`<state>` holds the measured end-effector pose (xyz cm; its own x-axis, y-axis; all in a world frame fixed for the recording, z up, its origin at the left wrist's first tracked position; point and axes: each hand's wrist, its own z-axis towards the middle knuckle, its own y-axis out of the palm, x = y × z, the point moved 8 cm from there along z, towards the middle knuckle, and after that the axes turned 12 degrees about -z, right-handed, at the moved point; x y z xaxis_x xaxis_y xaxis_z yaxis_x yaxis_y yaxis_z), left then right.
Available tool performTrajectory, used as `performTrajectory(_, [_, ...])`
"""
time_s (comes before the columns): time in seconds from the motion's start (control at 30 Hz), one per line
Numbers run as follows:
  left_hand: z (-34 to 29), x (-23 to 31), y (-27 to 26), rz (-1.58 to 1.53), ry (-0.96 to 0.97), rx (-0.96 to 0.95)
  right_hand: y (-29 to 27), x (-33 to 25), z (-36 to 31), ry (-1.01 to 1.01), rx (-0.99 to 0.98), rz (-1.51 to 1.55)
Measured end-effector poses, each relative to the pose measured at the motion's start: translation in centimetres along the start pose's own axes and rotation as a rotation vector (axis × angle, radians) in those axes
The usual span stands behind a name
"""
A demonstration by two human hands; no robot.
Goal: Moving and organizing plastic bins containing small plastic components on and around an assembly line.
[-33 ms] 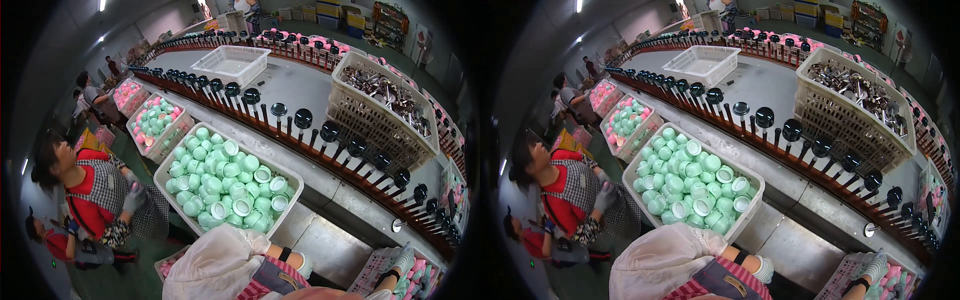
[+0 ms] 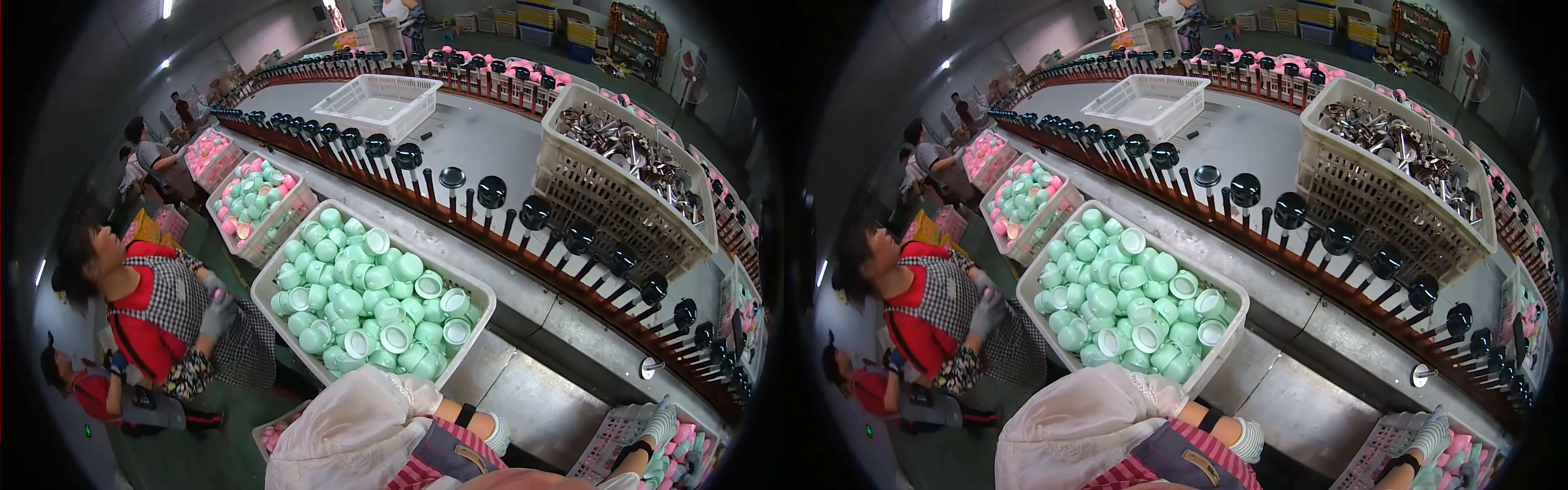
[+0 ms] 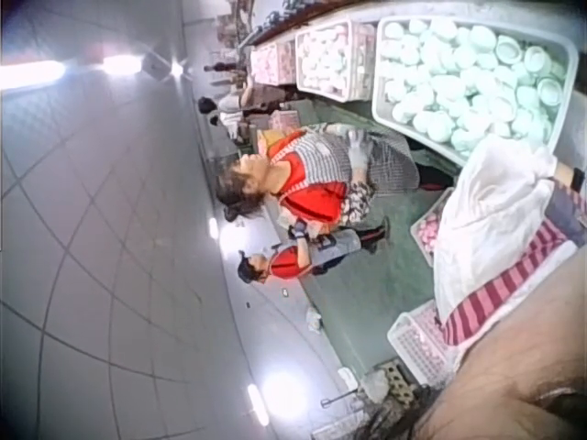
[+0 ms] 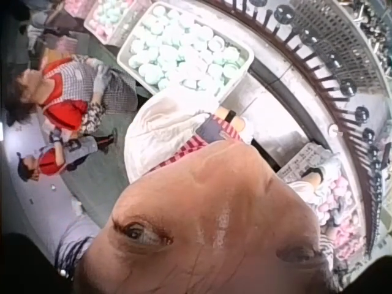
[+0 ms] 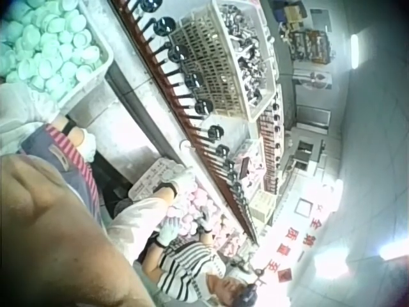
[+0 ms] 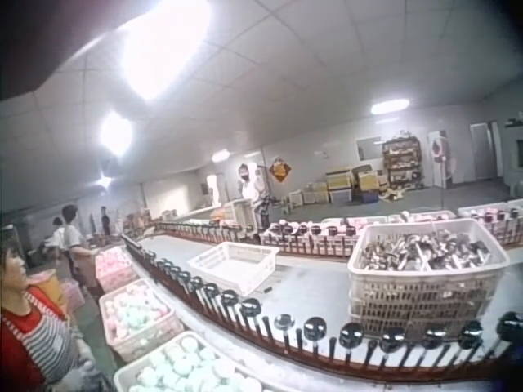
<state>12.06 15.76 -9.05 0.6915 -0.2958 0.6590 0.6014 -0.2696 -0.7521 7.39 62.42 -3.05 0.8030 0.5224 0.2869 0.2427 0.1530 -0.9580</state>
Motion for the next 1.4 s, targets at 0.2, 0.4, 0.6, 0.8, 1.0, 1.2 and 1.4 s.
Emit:
performTrajectory(0.2, [0.3,-0.2,0.8,0.025,0.000,-0.024,-0.8,-0.7,-0.5,-0.043,0.045,0.055])
performTrajectory(0.4, [0.5,-0.3,0.7,0.023,-0.032,-0.073,-0.4,0.0,0.0,-0.008,0.001,0.017])
performTrajectory(0.6, [0.5,-0.2,0.5,0.005,-0.042,-0.091,0.0,0.3,0.3,0.004,0.009,0.025])
performTrajectory(0.8, [0.4,-0.3,0.7,0.003,-0.055,-0.102,-1.9,-0.9,-0.9,-0.030,0.001,0.031])
performTrajectory(1.0, [0.4,-0.2,0.5,0.003,-0.040,-0.081,0.1,0.2,0.6,-0.019,-0.032,0.006])
performTrajectory(1.2, [0.6,-0.5,1.2,0.027,-0.031,-0.062,1.8,1.2,1.8,0.001,0.037,-0.022])
performTrajectory(1.4, [0.3,-0.1,0.4,0.018,-0.036,-0.063,2.4,1.2,2.1,0.011,0.076,0.006])
